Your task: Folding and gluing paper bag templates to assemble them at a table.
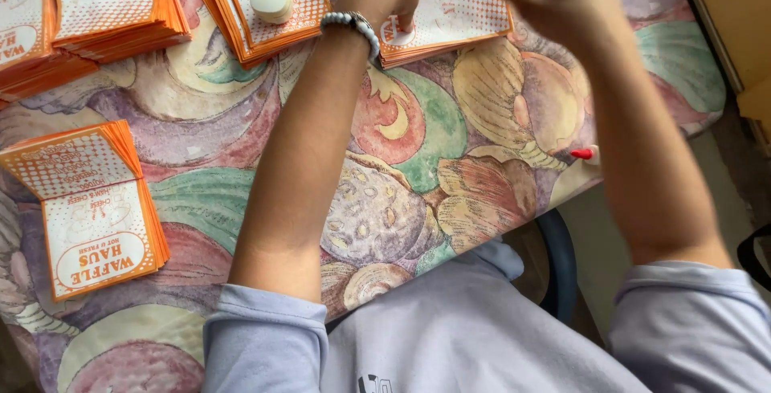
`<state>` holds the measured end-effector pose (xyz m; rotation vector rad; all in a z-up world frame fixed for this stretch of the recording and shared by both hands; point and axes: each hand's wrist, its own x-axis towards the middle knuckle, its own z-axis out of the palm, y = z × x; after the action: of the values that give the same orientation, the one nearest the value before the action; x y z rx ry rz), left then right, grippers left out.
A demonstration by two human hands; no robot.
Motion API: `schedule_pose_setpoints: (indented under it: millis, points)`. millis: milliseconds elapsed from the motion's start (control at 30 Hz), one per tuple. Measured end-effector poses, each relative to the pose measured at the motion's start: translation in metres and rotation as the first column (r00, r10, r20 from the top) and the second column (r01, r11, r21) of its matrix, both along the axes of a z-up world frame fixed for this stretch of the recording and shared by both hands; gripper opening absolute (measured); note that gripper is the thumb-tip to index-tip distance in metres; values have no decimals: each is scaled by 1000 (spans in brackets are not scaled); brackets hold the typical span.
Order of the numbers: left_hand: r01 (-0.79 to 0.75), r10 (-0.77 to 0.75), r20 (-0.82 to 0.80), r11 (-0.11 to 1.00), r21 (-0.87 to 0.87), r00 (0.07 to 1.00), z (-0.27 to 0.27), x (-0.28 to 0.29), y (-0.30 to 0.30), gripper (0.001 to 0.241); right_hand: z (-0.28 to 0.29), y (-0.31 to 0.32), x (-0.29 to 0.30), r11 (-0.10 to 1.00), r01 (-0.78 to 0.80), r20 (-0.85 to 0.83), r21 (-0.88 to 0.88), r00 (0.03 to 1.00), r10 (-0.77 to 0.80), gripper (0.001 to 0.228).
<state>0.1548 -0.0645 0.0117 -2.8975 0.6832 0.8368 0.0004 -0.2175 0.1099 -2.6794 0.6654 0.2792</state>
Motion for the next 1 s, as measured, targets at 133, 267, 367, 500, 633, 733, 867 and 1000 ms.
schedule_pose_setpoints:
  millis: [133,267,367,500,633,733,867,1000]
  points:
    - [-17,16,27,1000,18,1000,2,-3,-4,48,-85,-27,43,975,-211,81,74,975,205,28]
    - [-29,42,122,994,-105,992,-2,-7,-2,32,-89,-8,47,993,-78,229,89,972,56,31]
    - [-17,23,110,998,-62,994,-14,-1,-3,28,-98,-18,53,968,57,177,243,979,-102,30]
    - [-33,51,118,988,-149,992,6,-21,12,35,-100,-23,53,871,136,180,472,952,-246,34]
    - [8,23,177,985,-171,984,-17,-11,11,37,-81,-11,40,797,155,141,584,947,-288,26]
    - [26,14,191,979,-202,982,-15,-11,14,44,-85,-13,40,803,96,227,588,933,-279,31]
    - [-3,42,167,973,-230,985,-11,-15,17,47,-78,-11,34,906,78,225,416,957,-185,29]
    - [33,45,244,952,-305,969,-14,-18,15,40,-71,-12,27,771,6,243,637,947,-208,25]
